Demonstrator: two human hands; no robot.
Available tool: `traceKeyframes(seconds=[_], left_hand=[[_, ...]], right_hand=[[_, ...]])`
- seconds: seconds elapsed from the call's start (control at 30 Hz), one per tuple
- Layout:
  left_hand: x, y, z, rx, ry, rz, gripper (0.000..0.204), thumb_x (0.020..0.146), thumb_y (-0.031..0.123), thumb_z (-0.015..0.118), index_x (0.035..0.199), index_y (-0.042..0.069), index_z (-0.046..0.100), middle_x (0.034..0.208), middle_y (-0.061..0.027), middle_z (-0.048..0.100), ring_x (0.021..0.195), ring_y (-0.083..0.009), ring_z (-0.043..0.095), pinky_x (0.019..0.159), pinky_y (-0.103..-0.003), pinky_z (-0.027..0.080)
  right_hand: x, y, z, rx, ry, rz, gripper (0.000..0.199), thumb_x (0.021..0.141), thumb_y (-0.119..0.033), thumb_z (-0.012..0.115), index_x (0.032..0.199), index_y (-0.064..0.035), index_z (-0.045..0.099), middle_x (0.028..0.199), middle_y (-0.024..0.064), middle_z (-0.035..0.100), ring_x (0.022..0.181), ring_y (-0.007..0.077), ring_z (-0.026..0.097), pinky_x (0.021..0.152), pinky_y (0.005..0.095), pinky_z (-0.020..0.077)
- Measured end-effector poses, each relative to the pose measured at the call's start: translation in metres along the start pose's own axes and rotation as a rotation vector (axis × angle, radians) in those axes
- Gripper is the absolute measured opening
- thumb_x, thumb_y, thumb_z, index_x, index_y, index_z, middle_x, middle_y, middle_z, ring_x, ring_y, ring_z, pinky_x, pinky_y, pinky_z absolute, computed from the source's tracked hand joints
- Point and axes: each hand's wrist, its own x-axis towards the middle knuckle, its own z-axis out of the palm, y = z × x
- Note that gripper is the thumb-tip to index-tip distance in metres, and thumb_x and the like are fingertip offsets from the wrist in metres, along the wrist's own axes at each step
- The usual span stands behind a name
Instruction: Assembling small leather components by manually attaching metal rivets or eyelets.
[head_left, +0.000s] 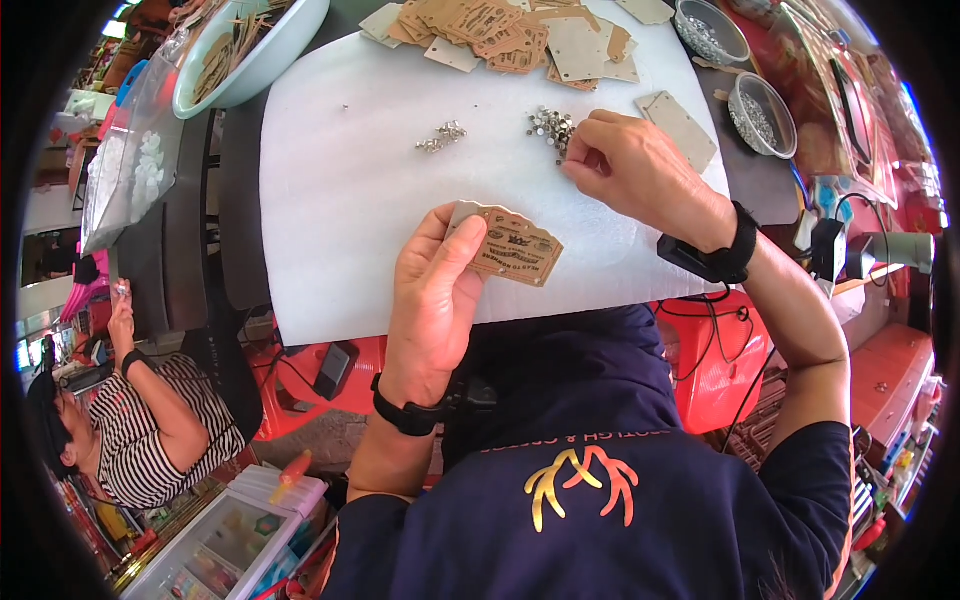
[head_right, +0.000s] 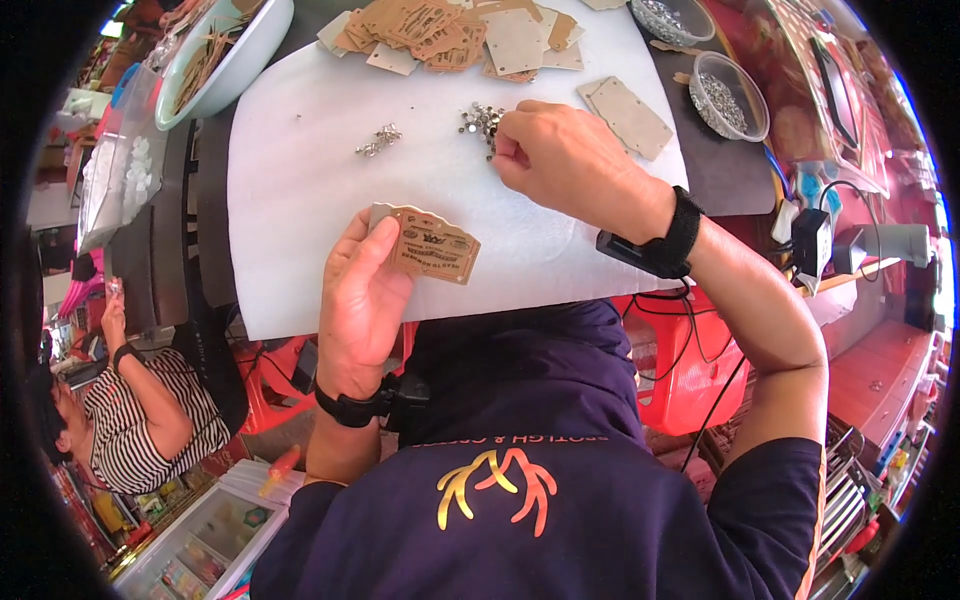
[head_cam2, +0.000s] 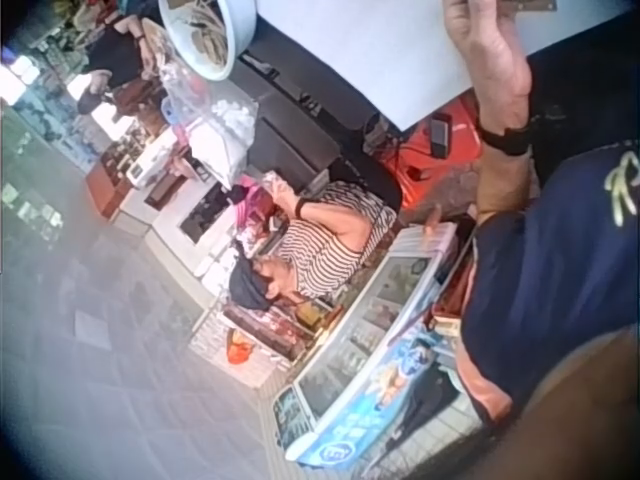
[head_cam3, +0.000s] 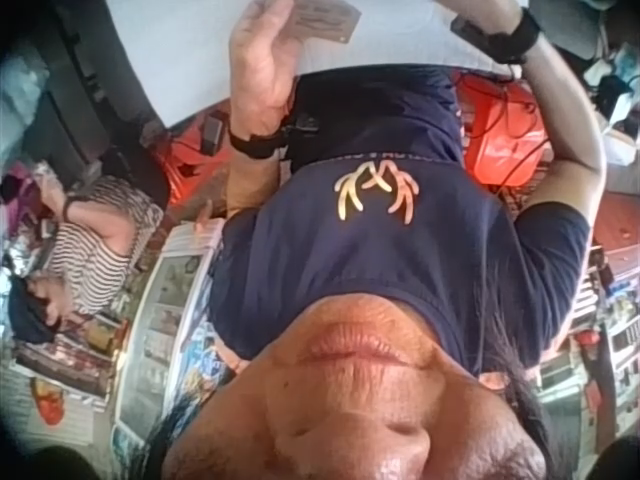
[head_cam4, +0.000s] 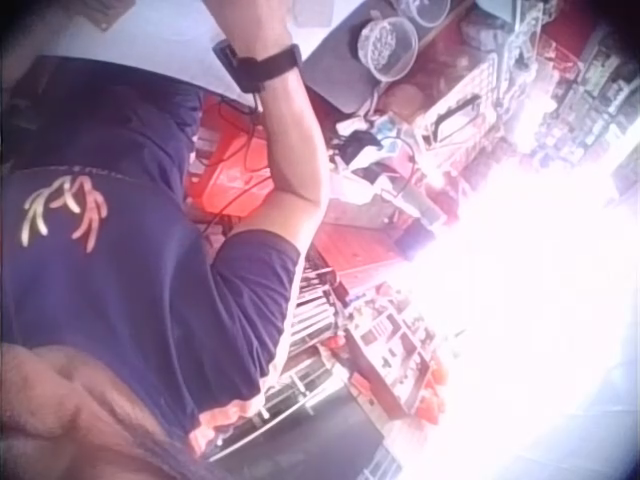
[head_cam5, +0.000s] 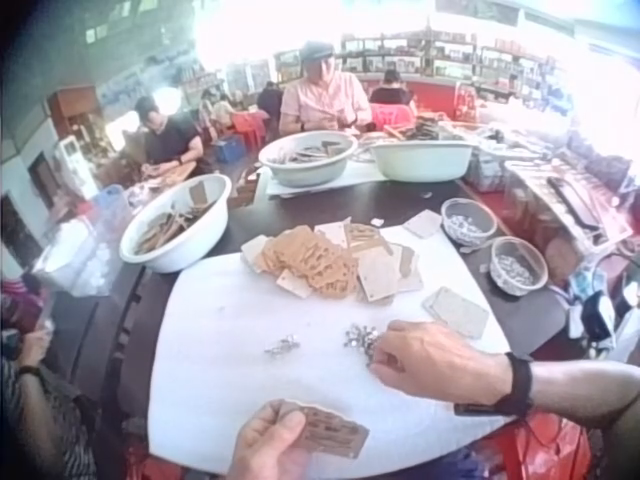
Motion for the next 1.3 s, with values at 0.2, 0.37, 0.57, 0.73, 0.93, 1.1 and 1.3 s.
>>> traceKeyframes(seconds=[0.2,0.37,0.57,0.73,0.93,1.1,1.3], left_hand=[[0.002,0.001,0.003,0.083,0.017,0.061,0.022,0.097,0.014,0.058,0.115,0.001,0.057,0.108,-0.0069,0.066,0.1,-0.0143,0.061,0.093,-0.032,0.046],[0.007,0.004,0.015,0.117,0.014,0.052,0.023,0.097,0.014,0.059,0.115,0.0,0.056,0.107,-0.0071,0.066,0.1,-0.014,0.061,0.093,-0.032,0.046],[0.01,0.006,0.027,0.136,0.035,0.056,0.023,0.097,0.016,0.06,0.114,0.0,0.057,0.103,-0.0059,0.065,0.095,-0.012,0.061,0.09,-0.032,0.048],[0.013,0.006,0.03,0.139,0.031,0.039,0.022,0.097,0.015,0.06,0.113,0.0,0.056,0.103,-0.0062,0.064,0.095,-0.0121,0.061,0.089,-0.031,0.048],[0.014,0.005,0.028,0.154,0.037,0.042,0.022,0.097,0.015,0.06,0.112,0.0,0.057,0.103,-0.0061,0.065,0.094,-0.0119,0.061,0.088,-0.03,0.048],[0.015,0.004,0.03,0.17,0.042,0.04,0.022,0.096,0.015,0.061,0.113,0.0,0.057,0.103,-0.0058,0.065,0.095,-0.0121,0.061,0.088,-0.03,0.048],[0.012,0.012,0.012,0.207,0.048,0.053,0.025,0.096,0.016,0.06,0.114,-0.001,0.055,0.105,-0.0078,0.065,0.098,-0.0152,0.061,0.092,-0.033,0.046]], right_hand=[[-0.005,0.001,-0.017,0.328,-0.105,0.07,0.016,0.092,-0.016,0.064,0.089,0.0002,0.063,0.07,0.002,0.056,0.063,0.0117,0.054,0.059,0.0278,0.046],[-0.011,-0.01,-0.029,1.014,-0.314,0.341,0.019,0.095,-0.022,0.063,0.094,-0.0029,0.063,0.07,-0.0018,0.052,0.059,0.0056,0.048,0.053,0.022,0.0392],[-0.015,-0.017,-0.024,1.298,-0.315,0.343,0.019,0.095,-0.02,0.06,0.087,-0.0025,0.059,0.074,0.0003,0.052,0.057,0.0068,0.047,0.048,0.023,0.0383],[-0.016,-0.016,-0.027,1.42,-0.354,0.313,0.016,0.094,-0.02,0.062,0.093,-0.0032,0.063,0.068,-0.001,0.053,0.056,0.0066,0.046,0.052,0.0234,0.0391],[-0.017,-0.017,-0.028,1.564,-0.37,0.28,0.016,0.095,-0.013,0.054,0.084,-0.0021,0.056,0.07,0.0004,0.047,0.051,0.0044,0.042,0.046,0.0211,0.0367],[-0.019,-0.013,-0.031,1.509,-0.351,0.296,0.014,0.094,-0.015,0.057,0.089,-0.0029,0.06,0.068,-0.0002,0.051,0.054,0.0057,0.046,0.049,0.0229,0.0392],[-0.022,-0.001,-0.04,0.62,-0.217,0.35,0.015,0.092,-0.015,0.061,0.09,-0.0007,0.063,0.07,-0.0003,0.058,0.06,0.0075,0.052,0.054,0.0242,0.0443]])
